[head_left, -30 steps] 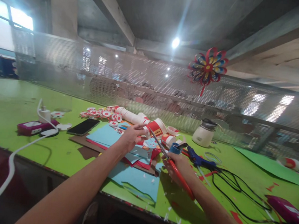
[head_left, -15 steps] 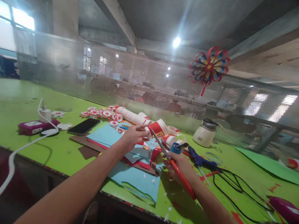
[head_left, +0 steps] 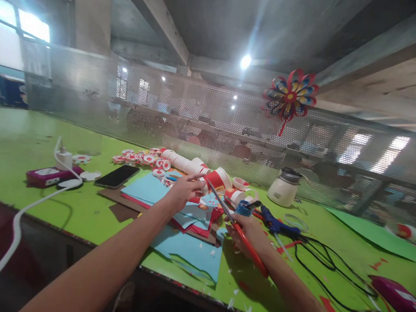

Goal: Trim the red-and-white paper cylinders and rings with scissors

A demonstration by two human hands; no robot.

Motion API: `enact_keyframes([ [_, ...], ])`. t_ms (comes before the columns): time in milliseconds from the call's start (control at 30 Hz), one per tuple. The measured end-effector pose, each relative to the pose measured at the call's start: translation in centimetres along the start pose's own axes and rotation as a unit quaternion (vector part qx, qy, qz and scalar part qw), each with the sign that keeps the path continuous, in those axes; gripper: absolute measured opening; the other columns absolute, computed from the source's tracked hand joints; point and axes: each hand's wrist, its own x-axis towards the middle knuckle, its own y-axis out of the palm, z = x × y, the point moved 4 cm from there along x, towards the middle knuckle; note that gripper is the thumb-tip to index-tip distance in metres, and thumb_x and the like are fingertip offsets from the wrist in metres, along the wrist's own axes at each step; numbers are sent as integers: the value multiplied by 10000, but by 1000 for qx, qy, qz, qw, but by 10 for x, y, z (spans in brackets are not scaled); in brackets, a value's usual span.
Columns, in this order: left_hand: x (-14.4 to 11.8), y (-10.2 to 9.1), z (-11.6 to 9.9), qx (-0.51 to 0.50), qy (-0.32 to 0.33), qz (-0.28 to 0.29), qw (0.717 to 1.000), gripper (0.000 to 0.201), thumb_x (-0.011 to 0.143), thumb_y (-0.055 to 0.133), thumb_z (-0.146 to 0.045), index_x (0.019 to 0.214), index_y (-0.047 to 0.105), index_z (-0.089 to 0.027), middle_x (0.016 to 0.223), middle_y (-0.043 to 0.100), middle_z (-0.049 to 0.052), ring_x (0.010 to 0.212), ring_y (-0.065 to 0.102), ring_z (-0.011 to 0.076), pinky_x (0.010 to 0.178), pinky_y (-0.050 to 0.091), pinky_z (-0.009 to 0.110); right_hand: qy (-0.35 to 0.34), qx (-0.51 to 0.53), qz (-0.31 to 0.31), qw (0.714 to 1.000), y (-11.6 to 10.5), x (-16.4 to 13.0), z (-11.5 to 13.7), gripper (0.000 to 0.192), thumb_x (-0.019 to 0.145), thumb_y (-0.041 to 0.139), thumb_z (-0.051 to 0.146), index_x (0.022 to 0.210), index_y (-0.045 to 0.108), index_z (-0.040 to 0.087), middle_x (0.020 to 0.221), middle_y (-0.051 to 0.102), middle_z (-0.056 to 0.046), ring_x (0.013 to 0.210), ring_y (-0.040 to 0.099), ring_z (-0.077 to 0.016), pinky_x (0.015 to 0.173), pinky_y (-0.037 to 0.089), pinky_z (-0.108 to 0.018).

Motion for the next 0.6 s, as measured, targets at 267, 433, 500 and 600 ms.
enact_keyframes([
  [267,1,2,1,44,25,-25,998,491,608,697,-65,1074,543,-48,766,637,59,671,622,153,659,502,310,2,16,-5,1000,2,1,-4,255,773,445,256,799,670,139,619,660,-65,541,588,-188,529,399,-259],
  [433,5,-1,4,81,44,-21,995,517,604,725,-142,1089,566,-58,821,652,69,723,624,163,702,502,327,17,30,7,999,2,0,-3,246,761,437,213,823,664,140,564,637,-39,452,570,-155,438,382,-216],
  [500,6,-3,5,90,52,-22,994,543,589,748,-178,1092,578,-66,839,656,73,739,626,172,717,500,338,16,27,3,1000,1,-1,-1,242,729,442,167,820,665,142,574,638,-39,484,574,-162,465,393,-224],
  [600,6,-3,5,86,55,-26,994,560,562,772,-198,1078,594,-75,852,663,79,755,629,182,738,495,347,13,19,-10,1000,0,-2,0,240,687,458,125,802,668,147,628,657,-50,570,595,-184,544,416,-252],
])
